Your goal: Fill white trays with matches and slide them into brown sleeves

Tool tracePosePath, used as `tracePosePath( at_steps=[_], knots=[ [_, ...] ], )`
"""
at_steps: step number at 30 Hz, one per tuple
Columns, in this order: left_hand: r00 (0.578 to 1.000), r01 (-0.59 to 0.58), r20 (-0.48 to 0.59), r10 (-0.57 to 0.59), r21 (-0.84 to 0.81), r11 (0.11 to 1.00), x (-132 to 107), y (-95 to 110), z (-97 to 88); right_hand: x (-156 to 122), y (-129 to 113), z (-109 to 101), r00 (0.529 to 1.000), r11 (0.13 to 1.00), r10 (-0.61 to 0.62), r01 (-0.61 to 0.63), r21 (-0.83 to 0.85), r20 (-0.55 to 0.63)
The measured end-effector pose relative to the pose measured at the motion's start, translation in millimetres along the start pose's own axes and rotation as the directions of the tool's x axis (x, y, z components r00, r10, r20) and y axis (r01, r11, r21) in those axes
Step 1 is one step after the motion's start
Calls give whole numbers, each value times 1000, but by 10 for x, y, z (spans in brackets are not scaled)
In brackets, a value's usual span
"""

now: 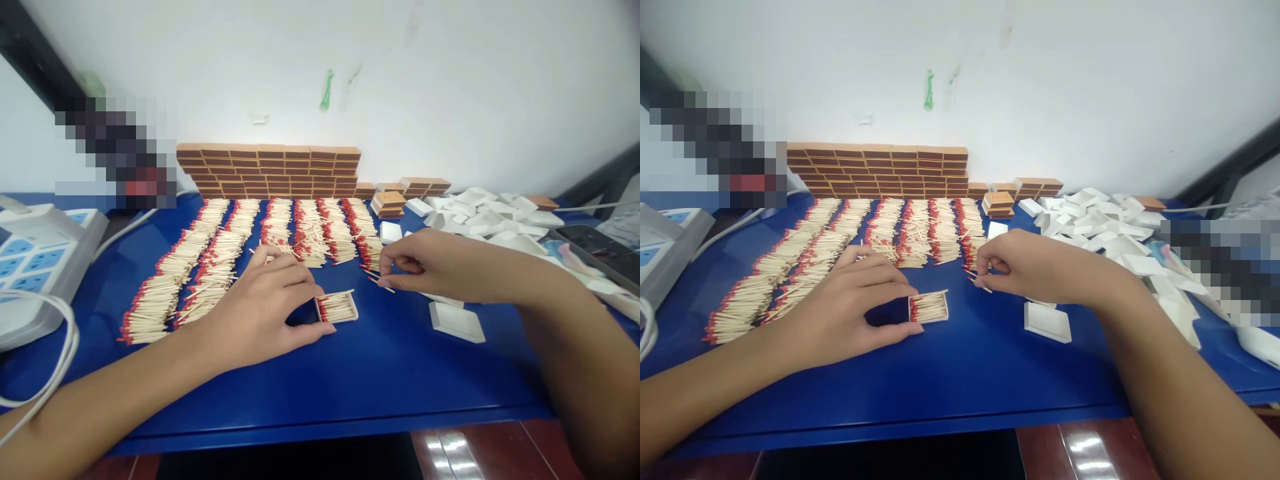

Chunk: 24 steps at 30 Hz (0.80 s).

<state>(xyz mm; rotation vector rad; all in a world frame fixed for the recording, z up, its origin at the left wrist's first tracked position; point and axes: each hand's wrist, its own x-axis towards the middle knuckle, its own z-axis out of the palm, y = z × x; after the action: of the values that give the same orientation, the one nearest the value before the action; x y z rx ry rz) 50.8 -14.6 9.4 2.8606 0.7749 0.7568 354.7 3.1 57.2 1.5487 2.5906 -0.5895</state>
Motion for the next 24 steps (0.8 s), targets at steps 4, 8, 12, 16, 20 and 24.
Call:
tracePosePath(
  at_steps=[4,8,12,16,20,24],
  knots=[
    [1000,13,-1,-13,3,1000,-6,-6,0,37,25,12,997,999,-8,4,-54,-74],
    [1000,11,7,-11,-8,1000,-19,-11,5,45,51,7,995,997,0,-8,-78,-102],
    [1000,11,5,-11,-7,1000,-24,-15,12,55,9,17,992,998,-36,31,-46,-120],
    [1000,2,0,-2,-4,1000,-25,-17,16,73,-155,84,974,994,-104,111,23,-200],
    [1000,3,4,-3,-4,1000,-18,-14,16,109,-325,185,966,979,-179,193,60,-188],
    [1000,4,1,-4,-10,1000,-14,-10,18,135,-358,227,971,975,-178,196,103,-162]
  ],
)
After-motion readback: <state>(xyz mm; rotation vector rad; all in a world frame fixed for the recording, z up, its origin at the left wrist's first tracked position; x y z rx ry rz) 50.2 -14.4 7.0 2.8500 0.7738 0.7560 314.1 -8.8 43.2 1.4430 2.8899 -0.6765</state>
